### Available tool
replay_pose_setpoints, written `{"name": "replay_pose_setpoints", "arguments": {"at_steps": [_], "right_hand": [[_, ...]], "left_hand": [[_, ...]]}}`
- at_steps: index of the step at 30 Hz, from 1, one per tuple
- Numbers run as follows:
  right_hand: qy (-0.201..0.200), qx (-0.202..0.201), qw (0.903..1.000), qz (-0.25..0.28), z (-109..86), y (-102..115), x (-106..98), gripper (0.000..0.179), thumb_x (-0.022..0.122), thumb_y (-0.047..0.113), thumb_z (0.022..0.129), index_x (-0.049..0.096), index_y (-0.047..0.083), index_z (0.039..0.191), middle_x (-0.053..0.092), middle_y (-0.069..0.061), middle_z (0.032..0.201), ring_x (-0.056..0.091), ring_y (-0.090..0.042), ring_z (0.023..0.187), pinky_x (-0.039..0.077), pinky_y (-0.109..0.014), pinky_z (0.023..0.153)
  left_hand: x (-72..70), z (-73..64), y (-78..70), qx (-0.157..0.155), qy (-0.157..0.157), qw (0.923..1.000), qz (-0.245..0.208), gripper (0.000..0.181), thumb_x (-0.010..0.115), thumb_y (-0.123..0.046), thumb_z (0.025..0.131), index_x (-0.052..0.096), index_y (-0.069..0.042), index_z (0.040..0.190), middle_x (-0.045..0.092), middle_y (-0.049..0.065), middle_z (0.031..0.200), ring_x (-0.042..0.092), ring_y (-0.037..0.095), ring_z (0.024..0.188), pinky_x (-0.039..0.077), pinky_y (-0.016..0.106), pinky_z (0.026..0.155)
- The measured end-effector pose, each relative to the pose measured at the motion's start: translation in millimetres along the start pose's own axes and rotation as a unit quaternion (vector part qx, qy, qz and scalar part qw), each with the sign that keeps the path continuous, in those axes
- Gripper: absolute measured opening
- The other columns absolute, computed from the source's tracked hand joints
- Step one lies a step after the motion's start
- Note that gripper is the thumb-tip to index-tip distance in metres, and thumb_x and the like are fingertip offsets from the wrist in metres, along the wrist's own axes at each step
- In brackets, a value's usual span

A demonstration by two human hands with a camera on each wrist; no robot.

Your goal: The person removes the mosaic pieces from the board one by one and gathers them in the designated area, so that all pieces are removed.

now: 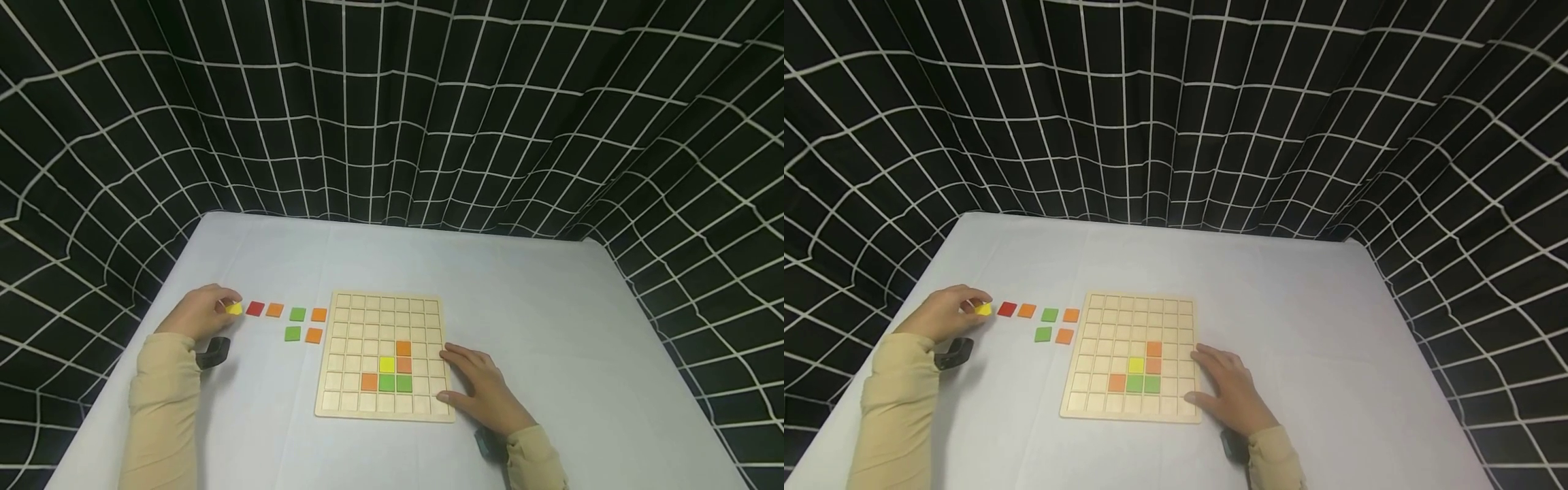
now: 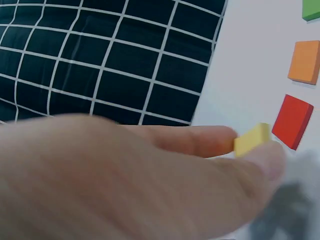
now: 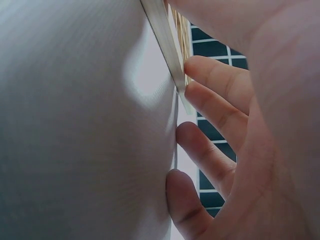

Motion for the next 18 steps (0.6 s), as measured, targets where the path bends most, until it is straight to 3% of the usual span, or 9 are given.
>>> {"name": "replay_pose_setpoints", "arguments": {"at_steps": [8,18], "right_hand": [[0.004,0.003,1.0,0.002,1.0,2,-2,0.073,0.07,0.055,0.077,0.048,0.023,0.14,0.041,0.005,0.148,0.039,-0.027,0.13,0.035,-0.056,0.103],[0.007,0.009,0.9999,0.008,1.1,0,0,0.074,0.07,0.056,0.077,0.048,0.024,0.14,0.041,0.006,0.148,0.038,-0.027,0.131,0.034,-0.056,0.104]], "left_hand": [[15.2,2.8,7.3,0.003,0.084,0.9958,-0.036,0.032,0.075,-0.005,0.077,0.064,0.003,0.106,0.063,0.018,0.096,0.054,0.029,0.085,0.05,0.045,0.078],[21.6,2.7,4.1,-0.005,0.112,0.9925,-0.049,0.029,0.075,-0.002,0.077,0.064,0.0,0.103,0.062,0.015,0.094,0.052,0.028,0.085,0.048,0.041,0.075]]}}
Point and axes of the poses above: each hand's wrist, its own z-axis towards the middle knuckle, its own x-axis out of the palm, y = z × x, the point moved 6 cm from there along z, towards the middle knuckle
